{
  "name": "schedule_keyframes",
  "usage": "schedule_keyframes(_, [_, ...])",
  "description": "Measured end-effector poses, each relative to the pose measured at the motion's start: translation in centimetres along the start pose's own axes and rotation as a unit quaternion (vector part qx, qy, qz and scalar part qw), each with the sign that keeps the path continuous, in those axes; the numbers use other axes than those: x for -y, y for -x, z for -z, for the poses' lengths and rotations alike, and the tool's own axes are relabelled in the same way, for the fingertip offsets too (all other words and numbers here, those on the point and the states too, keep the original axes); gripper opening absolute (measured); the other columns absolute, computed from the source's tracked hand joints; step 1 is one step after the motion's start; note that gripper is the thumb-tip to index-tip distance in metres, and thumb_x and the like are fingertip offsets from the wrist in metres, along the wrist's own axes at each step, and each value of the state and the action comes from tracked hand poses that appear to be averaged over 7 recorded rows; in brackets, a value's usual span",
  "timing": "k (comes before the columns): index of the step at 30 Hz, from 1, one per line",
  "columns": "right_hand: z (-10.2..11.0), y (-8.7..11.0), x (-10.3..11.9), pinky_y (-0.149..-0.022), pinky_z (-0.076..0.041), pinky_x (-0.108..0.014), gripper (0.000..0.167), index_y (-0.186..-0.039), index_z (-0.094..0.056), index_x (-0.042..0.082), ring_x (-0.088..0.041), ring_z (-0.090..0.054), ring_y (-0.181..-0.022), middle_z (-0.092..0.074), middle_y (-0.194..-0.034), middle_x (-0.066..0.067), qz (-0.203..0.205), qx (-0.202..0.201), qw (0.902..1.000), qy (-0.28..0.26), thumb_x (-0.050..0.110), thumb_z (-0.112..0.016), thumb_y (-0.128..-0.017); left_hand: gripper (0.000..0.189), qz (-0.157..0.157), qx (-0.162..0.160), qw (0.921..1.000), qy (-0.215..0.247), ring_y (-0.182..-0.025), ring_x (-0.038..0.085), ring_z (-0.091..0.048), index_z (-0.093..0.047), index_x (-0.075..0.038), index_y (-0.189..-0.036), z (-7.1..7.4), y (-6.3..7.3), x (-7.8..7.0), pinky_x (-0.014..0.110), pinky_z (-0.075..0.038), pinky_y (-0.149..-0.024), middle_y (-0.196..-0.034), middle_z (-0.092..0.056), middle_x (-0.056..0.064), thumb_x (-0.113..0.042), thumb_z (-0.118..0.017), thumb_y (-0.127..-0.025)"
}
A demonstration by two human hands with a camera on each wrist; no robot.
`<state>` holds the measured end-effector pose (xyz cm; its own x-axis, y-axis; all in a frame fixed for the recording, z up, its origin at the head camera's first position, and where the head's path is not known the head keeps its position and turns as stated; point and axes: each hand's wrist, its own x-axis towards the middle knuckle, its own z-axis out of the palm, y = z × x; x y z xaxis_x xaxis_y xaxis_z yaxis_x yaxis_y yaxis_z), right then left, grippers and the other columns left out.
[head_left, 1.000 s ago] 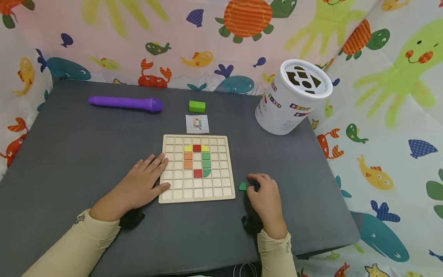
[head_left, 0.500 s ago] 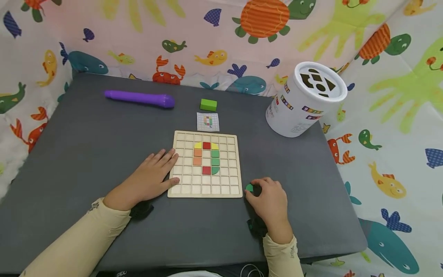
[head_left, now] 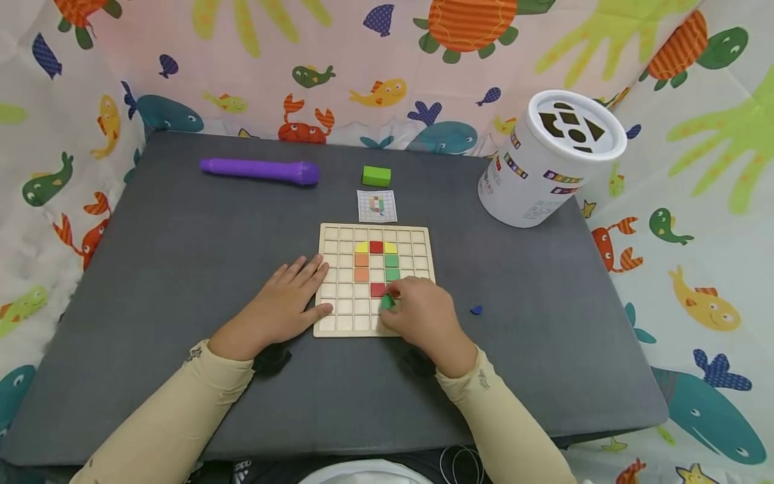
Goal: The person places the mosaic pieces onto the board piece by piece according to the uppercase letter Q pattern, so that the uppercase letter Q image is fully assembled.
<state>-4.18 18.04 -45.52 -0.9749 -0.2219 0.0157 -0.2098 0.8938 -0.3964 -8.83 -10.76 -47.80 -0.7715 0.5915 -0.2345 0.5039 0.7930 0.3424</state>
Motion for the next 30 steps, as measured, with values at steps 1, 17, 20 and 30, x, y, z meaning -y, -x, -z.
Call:
schedule_keyframes(1, [-0.3,-0.8,0.5,-0.052,-0.048,-0.029,0.019,-0.102,-0.083,0.017,-0.014,-0.059,-0.072,-0.073,-0.091,0.004,0.021,0.009,0.9997,0.002,0.018,-0.077,-0.084,0.086,0.001,-0.002,1.0000,-0.001,-0.162,0.039,-0.008,-0.018,-0.008,-0.172,0.0,0.0,-0.1,0.060,-0.008,-0.128,-0.178,-0.011,0.011,-0.061,-0.047,-0.110])
schedule_keyframes(17, [-2.8,-2.4,0.0,-0.081,-0.057,-0.035,0.012,-0.103,-0.088,0.016,-0.021,-0.069,-0.093,-0.079,-0.108,0.002,0.131,-0.020,0.9911,0.014,0.014,-0.087,-0.091,0.084,-0.021,0.022,0.9992,-0.027,-0.163,0.036,-0.007,-0.017,-0.011,-0.172,-0.6,-1.7,-0.7,0.057,-0.007,-0.129,-0.178,-0.010,0.008,-0.059,-0.048,-0.110])
schedule_keyframes(20, [-2.9,-3.4,-0.4,-0.083,-0.057,-0.035,0.013,-0.103,-0.088,0.016,-0.021,-0.069,-0.095,-0.079,-0.107,0.002,0.124,-0.015,0.9921,0.012,0.013,-0.089,-0.090,0.084,-0.029,0.025,0.9989,-0.027,-0.163,0.035,-0.005,-0.016,-0.011,-0.172,-0.4,-2.7,0.2,0.057,-0.006,-0.129,-0.178,-0.008,0.007,-0.060,-0.046,-0.111])
schedule_keyframes(30, [0.4,-1.5,-4.0,-0.082,-0.059,-0.049,0.025,-0.125,-0.082,0.015,-0.031,-0.067,-0.107,-0.073,-0.121,-0.007,0.031,-0.042,0.9986,-0.006,0.015,-0.072,-0.101,0.085,-0.018,0.044,0.9988,-0.013,-0.164,0.033,0.000,-0.010,-0.013,-0.173,-0.4,-3.1,2.4,0.055,-0.001,-0.129,-0.179,-0.002,0.005,-0.062,-0.042,-0.111])
